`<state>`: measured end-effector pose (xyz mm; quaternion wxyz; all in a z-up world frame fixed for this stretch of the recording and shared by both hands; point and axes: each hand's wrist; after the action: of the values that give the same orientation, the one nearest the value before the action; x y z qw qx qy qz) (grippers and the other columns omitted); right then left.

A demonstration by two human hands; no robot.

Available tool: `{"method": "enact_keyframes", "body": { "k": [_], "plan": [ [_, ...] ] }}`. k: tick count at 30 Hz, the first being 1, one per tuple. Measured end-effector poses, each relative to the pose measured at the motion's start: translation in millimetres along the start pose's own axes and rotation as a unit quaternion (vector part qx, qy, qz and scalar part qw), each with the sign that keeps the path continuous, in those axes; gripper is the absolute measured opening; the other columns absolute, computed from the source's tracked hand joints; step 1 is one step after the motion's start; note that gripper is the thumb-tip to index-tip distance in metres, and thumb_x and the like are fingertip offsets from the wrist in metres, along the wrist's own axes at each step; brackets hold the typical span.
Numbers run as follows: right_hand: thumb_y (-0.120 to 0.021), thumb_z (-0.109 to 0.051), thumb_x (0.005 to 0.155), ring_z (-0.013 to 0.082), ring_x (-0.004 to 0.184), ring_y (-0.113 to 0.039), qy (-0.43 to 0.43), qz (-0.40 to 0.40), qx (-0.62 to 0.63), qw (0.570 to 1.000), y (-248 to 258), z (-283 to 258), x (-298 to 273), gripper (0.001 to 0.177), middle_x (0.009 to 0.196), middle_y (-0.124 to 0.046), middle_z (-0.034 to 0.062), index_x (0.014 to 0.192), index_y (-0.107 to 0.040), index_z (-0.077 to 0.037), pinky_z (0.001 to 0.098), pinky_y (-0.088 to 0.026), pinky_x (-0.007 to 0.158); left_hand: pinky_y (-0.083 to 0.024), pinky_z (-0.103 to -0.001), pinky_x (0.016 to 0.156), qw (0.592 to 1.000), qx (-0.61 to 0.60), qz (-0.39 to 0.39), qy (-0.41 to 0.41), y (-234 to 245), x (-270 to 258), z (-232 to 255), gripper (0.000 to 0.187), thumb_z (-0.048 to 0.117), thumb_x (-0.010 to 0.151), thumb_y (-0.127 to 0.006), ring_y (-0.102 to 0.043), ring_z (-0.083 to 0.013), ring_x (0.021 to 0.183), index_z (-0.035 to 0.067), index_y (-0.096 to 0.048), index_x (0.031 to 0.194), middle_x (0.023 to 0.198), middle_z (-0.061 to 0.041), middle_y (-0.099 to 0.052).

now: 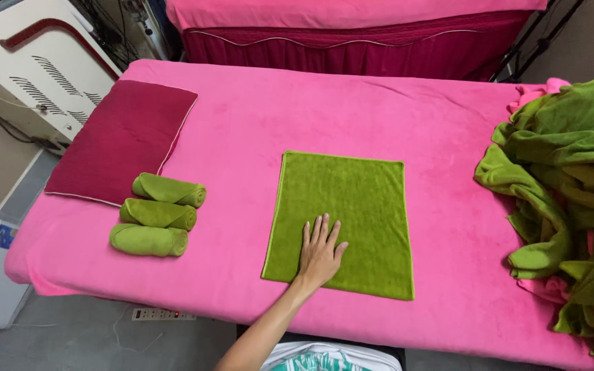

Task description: Folding and rolling a green towel on a massage bed into a decorative shape

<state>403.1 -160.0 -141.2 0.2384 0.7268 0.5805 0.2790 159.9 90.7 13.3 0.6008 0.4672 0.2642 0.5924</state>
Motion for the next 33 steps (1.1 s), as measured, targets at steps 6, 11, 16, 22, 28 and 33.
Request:
{"method": "enact_keyframes", "body": {
  "k": [6,11,16,22,28,33],
  "plan": [
    [-0.083,-0.060,0.074,-0.0040,0.096,-0.079,0.004,-0.063,0.006,0.998,27.6,-36.3,50.2,0.037,0.095,-0.084,-0.0289,0.110,-0.081,-0.054,0.0183,-0.061,0.094,-0.001,-0.060,0.127,0.998,-0.046,-0.029,0.010,6.1,4.0,0.3,0.062,0.047,0.114,-0.034,-0.018,-0.0393,0.160,0.008,-0.041,0.162,0.170,-0.027,-0.026],
    [-0.074,-0.019,0.095,0.0320,0.109,-0.076,0.147,0.005,0.084,0.986,40.8,-194.4,196.2,0.020,0.107,-0.079,0.0122,0.114,-0.078,-0.014,0.0434,-0.057,0.100,-0.006,-0.059,0.128,0.998,-0.063,-0.016,0.003,-7.1,30.8,3.4,0.058,0.038,0.114,-0.036,-0.022,-0.0398,0.160,0.006,-0.038,0.163,0.169,-0.028,-0.030],
    [-0.051,-0.037,0.111,0.0381,0.145,-0.051,0.227,-0.001,-0.180,0.957,-25.2,-192.9,296.2,0.048,0.153,-0.058,0.0214,0.146,-0.063,-0.007,0.0532,-0.036,0.121,-0.017,-0.057,0.127,0.998,0.035,0.003,0.050,1.5,44.0,-4.5,0.054,0.029,0.109,-0.043,-0.034,-0.0348,0.157,0.006,-0.046,0.158,0.166,-0.022,-0.040],
    [-0.046,-0.047,0.113,0.0344,0.146,-0.051,0.150,0.008,-0.245,0.958,18.8,-171.6,299.1,0.051,0.155,-0.059,0.0148,0.147,-0.065,-0.013,0.0530,-0.030,0.124,-0.016,-0.057,0.126,0.983,0.087,-0.016,0.160,56.9,27.0,-55.5,0.062,0.049,0.109,-0.039,-0.029,-0.0318,0.159,0.016,-0.043,0.162,0.171,-0.015,-0.034],
    [-0.068,-0.032,0.101,0.0393,0.138,-0.051,0.232,0.105,-0.264,0.930,-12.0,-161.4,316.6,0.037,0.138,-0.064,0.0157,0.133,-0.071,-0.013,0.0551,-0.033,0.118,-0.028,-0.056,0.122,0.982,0.151,0.022,0.109,63.2,42.7,-43.2,0.048,0.028,0.106,-0.048,-0.045,-0.0344,0.149,0.009,-0.058,0.149,0.155,-0.019,-0.055],
    [-0.061,-0.035,0.103,0.0373,0.138,-0.058,0.279,0.030,-0.207,0.937,-48.1,-193.9,335.4,0.041,0.145,-0.063,0.0192,0.137,-0.071,-0.014,0.0537,-0.041,0.116,-0.026,-0.056,0.126,0.999,0.030,0.013,-0.007,-8.9,72.4,-36.6,0.052,0.020,0.106,-0.047,-0.040,-0.0368,0.154,0.001,-0.050,0.154,0.163,-0.023,-0.045]
  ]
}}
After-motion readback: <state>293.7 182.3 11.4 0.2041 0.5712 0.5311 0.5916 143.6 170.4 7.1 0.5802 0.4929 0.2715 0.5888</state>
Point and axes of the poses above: each hand's wrist, its own x-axis towards the middle knuckle, its own y-axis out of the back of the hand, z = x × y
